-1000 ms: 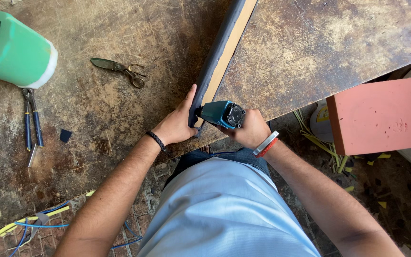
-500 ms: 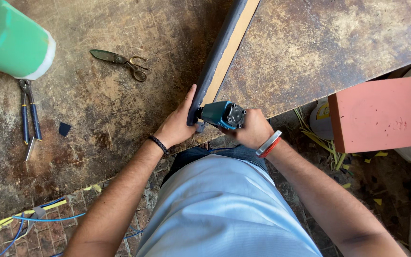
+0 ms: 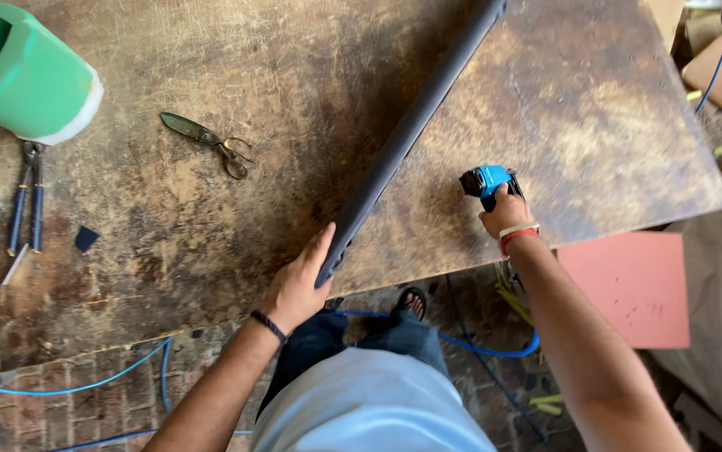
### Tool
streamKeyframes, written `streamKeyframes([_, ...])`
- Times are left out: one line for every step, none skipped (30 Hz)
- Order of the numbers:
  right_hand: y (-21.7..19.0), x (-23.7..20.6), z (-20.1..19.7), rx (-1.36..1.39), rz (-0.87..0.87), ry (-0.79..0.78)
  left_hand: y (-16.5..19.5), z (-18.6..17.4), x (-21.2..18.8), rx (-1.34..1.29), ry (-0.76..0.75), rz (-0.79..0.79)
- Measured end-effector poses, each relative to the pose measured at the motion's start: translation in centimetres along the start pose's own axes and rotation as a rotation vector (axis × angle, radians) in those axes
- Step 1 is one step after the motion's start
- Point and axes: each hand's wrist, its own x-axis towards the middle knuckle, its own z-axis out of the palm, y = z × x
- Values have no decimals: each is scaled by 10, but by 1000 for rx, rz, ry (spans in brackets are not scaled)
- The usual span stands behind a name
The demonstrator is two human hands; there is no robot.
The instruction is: The person staples dark fabric onto a long wooden frame using a pneumatic staple gun, then moves to a workbench to staple fabric onto a smaller cardboard piece. They trim excess fabric with scissors and continue stapling to secure the edges.
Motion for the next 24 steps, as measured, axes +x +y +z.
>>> streamKeyframes([6, 5, -2, 20, -51, 96, 8, 2, 0, 71, -31, -48])
streamKeyframes([9, 8, -3, 42, -103, 190, 16, 5, -2, 142, -65, -98])
streamKeyframes([10, 11, -5, 69, -151, 285, 22, 9, -3, 215, -102, -144])
streamKeyframes([7, 13, -7, 521, -88, 234, 26, 13, -4, 313, -101, -107])
streamKeyframes([1, 14, -8, 968, -23, 167, 28, 17, -6, 409, -101, -72])
streamKeyframes([-7, 15, -7, 1411, 46, 80, 28, 22, -9, 505, -101, -41])
streamKeyframes([-18, 18, -5, 1656, 93, -36, 27, 27, -12, 559, -65, 15])
streamKeyframes([-30, 19, -1, 1859, 136, -158, 24, 33, -16, 615, -31, 70])
streamKeyframes([-41, 20, 4, 1983, 172, -269, 20, 39, -20, 672, 3, 124])
streamKeyframes([-53, 20, 8, 2025, 204, -342, 16, 45, -24, 667, 14, 153])
streamKeyframes([-64, 20, 12, 2073, 236, -414, 11, 51, -29, 663, 26, 181])
streamKeyframes([-74, 20, 16, 2082, 257, -447, 7, 57, -34, 659, 36, 208])
streamKeyframes([-82, 18, 19, 2073, 271, -474, 3, 62, -40, 640, -24, 109])
streamKeyframes([-90, 17, 21, 2086, 281, -508, 1, 68, -44, 616, -81, 12])
streamKeyframes([-95, 15, 22, 2040, 316, -482, -1, 73, -47, 588, -138, -85])
streamKeyframes([-97, 12, 24, 1995, 348, -453, -2, 76, -50, 492, -140, -145])
streamKeyframes([-100, 11, 24, 1952, 380, -423, -3, 79, -52, 396, -143, -202])
streamKeyframes([-102, 10, 23, 1934, 395, -417, -4, 81, -53, 297, -148, -258])
streamKeyframes([-103, 10, 22, 1914, 413, -411, -6, 82, -53, 250, -98, -263])
streamKeyframes([-106, 11, 22, 1891, 435, -405, -7, 81, -51, 200, -51, -269])
streamKeyframes([-107, 11, 21, 1948, 438, -369, -8, 81, -49, 148, -4, -275])
streamKeyframes([-111, 14, 20, 2007, 435, -334, -9, 80, -46, 137, 19, -293])
streamKeyframes([-116, 16, 19, 2069, 430, -298, -10, 78, -41, 129, 42, -309])
streamKeyframes([-120, 17, 18, 1988, 520, -200, -10, 75, -38, 121, 64, -323])
